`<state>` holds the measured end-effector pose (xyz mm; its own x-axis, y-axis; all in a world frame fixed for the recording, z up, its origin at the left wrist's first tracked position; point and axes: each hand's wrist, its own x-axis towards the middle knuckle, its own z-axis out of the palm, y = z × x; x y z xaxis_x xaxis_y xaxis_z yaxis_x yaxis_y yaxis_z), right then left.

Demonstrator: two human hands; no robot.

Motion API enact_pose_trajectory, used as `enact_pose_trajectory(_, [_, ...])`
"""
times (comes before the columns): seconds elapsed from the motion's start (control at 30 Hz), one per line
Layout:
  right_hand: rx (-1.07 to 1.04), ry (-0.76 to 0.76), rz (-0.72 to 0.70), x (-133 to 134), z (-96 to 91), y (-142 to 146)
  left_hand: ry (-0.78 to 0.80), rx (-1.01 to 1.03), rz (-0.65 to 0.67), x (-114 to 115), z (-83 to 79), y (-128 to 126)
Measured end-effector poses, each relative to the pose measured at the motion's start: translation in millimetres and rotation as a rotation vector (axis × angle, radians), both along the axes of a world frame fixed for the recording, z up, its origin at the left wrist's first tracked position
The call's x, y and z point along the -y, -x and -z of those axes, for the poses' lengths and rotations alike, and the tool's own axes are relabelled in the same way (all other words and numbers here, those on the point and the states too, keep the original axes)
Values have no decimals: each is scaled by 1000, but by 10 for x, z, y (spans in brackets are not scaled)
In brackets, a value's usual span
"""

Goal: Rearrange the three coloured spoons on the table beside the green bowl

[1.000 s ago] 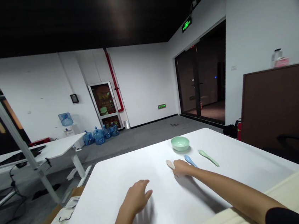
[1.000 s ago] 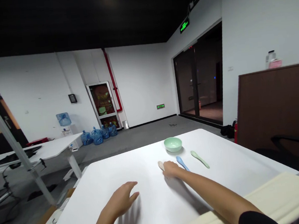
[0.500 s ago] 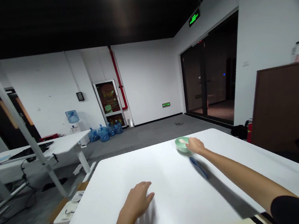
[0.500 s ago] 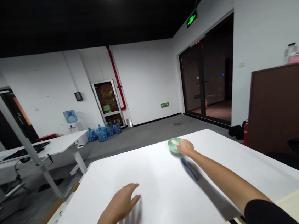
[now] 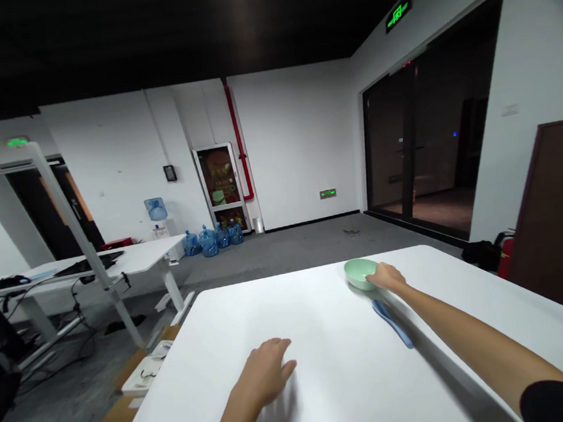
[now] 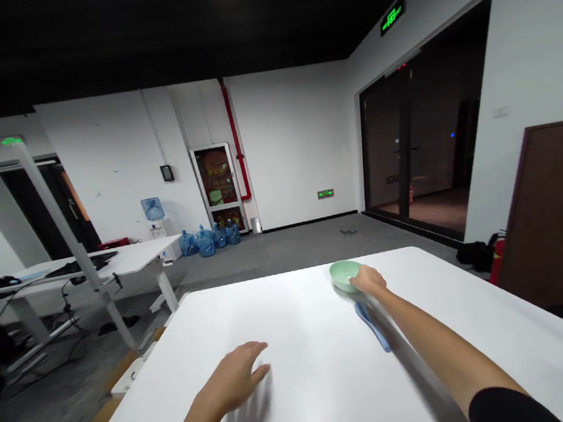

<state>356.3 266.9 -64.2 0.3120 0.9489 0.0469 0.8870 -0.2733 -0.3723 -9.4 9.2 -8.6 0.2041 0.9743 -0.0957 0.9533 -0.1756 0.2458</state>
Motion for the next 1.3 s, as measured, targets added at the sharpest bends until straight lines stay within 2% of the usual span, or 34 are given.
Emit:
enact_pose_trajectory(0.1, [-7, -37, -14, 59, -97, -27, 3, 3, 2, -11, 24, 12])
enact_pose_trajectory(0.2, [-7, -88, -52, 221, -273, -72, 1, 13, -3, -23, 45, 22])
enact_pose_trajectory(0.37, [6, -191, -154, 758, -503, -195, 6, 7, 6, -48, 70, 37])
enact_pose_trajectory(0.53, [1, -245, -329, 1395, -450, -267, -12, 3, 23, -44, 86, 48])
enact_pose_trajectory(0.67, [42, -199, -392, 1682, -297, -240, -11, -3, 30, -17, 76, 41])
enact_pose_trajectory(0.87, [43, -126, -446, 1732, -173, -215, -11, -5, 19, 9, 45, 21])
enact_pose_trajectory(1.3, [-17, -211, -465, 1752, -218, -221, -8, -15, 14, 27, 34, 9])
